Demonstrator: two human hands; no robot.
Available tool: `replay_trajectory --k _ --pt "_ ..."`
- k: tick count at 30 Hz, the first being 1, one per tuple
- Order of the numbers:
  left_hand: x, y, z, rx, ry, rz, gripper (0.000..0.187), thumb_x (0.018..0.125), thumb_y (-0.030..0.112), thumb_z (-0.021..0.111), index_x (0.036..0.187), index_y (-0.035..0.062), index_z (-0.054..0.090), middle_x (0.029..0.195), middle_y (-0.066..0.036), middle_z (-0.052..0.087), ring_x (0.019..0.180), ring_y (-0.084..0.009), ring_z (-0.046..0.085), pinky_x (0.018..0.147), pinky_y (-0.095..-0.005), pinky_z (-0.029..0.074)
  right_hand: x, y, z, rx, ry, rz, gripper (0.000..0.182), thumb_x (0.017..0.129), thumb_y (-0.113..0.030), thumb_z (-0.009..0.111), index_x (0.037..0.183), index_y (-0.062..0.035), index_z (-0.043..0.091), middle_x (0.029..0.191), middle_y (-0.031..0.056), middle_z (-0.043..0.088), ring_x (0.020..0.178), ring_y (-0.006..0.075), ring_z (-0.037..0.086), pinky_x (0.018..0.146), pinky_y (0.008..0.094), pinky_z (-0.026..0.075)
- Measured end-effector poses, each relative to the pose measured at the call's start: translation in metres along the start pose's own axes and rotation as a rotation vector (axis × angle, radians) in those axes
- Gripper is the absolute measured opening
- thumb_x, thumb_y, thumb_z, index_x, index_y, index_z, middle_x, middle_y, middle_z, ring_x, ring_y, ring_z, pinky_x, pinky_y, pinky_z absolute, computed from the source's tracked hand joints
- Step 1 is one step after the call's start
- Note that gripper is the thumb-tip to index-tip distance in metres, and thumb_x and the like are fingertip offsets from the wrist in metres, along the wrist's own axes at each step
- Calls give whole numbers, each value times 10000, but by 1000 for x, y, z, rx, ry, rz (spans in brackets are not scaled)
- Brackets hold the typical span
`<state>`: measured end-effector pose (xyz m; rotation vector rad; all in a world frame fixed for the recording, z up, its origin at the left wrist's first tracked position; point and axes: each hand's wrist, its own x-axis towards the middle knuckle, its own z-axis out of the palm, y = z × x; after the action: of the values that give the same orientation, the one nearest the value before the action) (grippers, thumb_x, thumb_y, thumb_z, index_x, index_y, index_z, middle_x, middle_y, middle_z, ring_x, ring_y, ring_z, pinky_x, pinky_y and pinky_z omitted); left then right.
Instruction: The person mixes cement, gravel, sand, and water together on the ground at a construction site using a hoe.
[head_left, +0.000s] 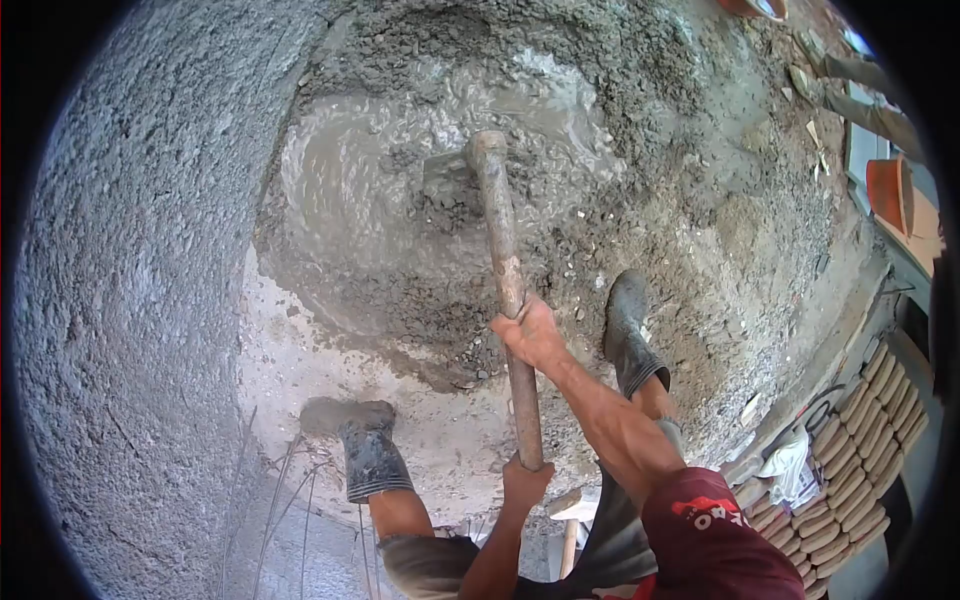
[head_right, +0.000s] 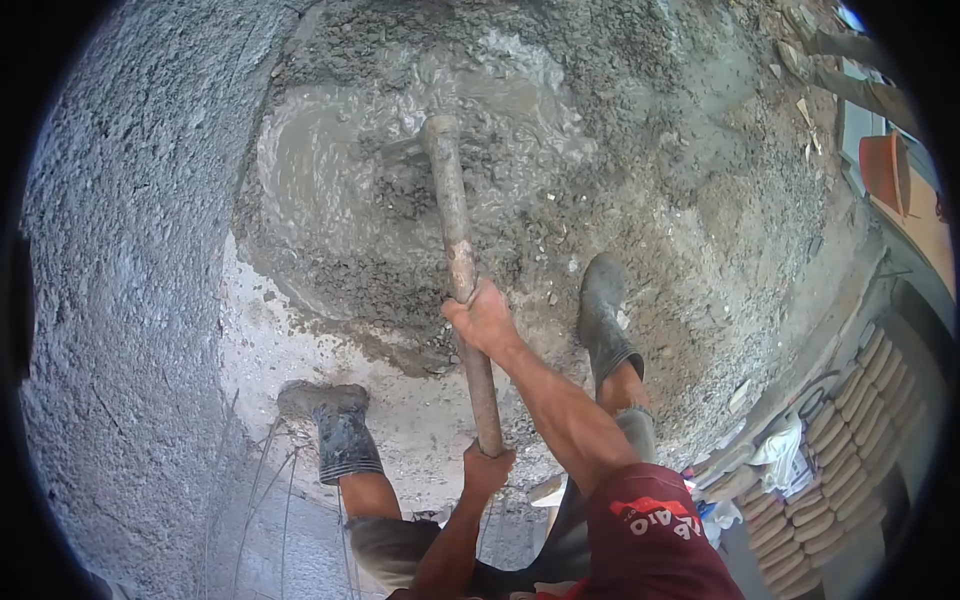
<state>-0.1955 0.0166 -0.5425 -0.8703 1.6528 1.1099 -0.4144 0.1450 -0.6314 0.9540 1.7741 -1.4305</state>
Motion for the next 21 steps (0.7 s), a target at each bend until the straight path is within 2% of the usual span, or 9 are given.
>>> replay_trajectory --k 3,5,7,8,10,11,13,15,21 --pt "-16 14 10 121 -69 46 353 682 178 747 926 -45 623 721 -180 662 676 -257 667 653 -386 523 -29 -19 -57 52 76 -22 397 762 -190 634 1045 70 535 847 173 627 805 258 644 720 390 519" --pt "28 78 17 216 -126 161 357 678 197 732 930 -31 621 765 -243 664 727 -357 679 681 -422 529 -19 -63 -107 230 289 -193 388 764 -147 644 1035 70 472 748 112 585 609 183 605 528 325 513" --pt "82 153 24 368 -162 302 357 690 209 688 952 -22 611 824 -296 650 819 -472 631 732 -499 517 24 -84 -159 195 471 -195 419 764 -154 619 1054 77 423 749 148 598 591 201 608 478 335 521" --pt "107 193 22 463 -191 342 366 702 195 676 988 -22 605 849 -288 656 850 -454 642 772 -501 515 51 -92 -172 279 653 -201 328 777 -138 604 993 70 471 728 142 594 563 193 600 470 325 509" --pt "148 249 4 619 -214 437 360 717 180 665 1014 -14 603 896 -277 663 893 -437 646 814 -489 513 122 -79 -202 370 740 -195 194 812 -96 595 899 73 551 669 107 578 510 190 580 450 329 487" --pt "149 259 -15 631 -221 437 360 717 180 665 1014 -14 603 896 -277 663 893 -437 646 814 -489 513 139 -68 -187 378 747 -188 194 812 -96 595 899 73 551 669 107 578 510 190 580 450 329 487" --pt "155 275 -59 885 -194 300 346 742 180 653 1024 -13 599 950 -268 667 927 -422 649 845 -479 510 167 -51 -145 568 668 124 322 798 -86 622 1006 139 521 767 152 584 584 223 611 487 359 516" --pt "150 259 -98 954 -184 280 363 705 157 656 1012 -33 612 915 -268 667 912 -435 640 819 -463 504 155 -44 -96 750 682 151 345 794 -65 623 1027 168 523 759 162 580 562 229 601 469 367 507" --pt "61 251 -165 979 -84 121 422 732 226 699 1035 -45 583 941 -275 663 923 -426 647 826 -478 510 93 -77 -12 844 412 292 361 773 -57 637 1028 173 528 768 167 572 566 238 597 436 379 492"
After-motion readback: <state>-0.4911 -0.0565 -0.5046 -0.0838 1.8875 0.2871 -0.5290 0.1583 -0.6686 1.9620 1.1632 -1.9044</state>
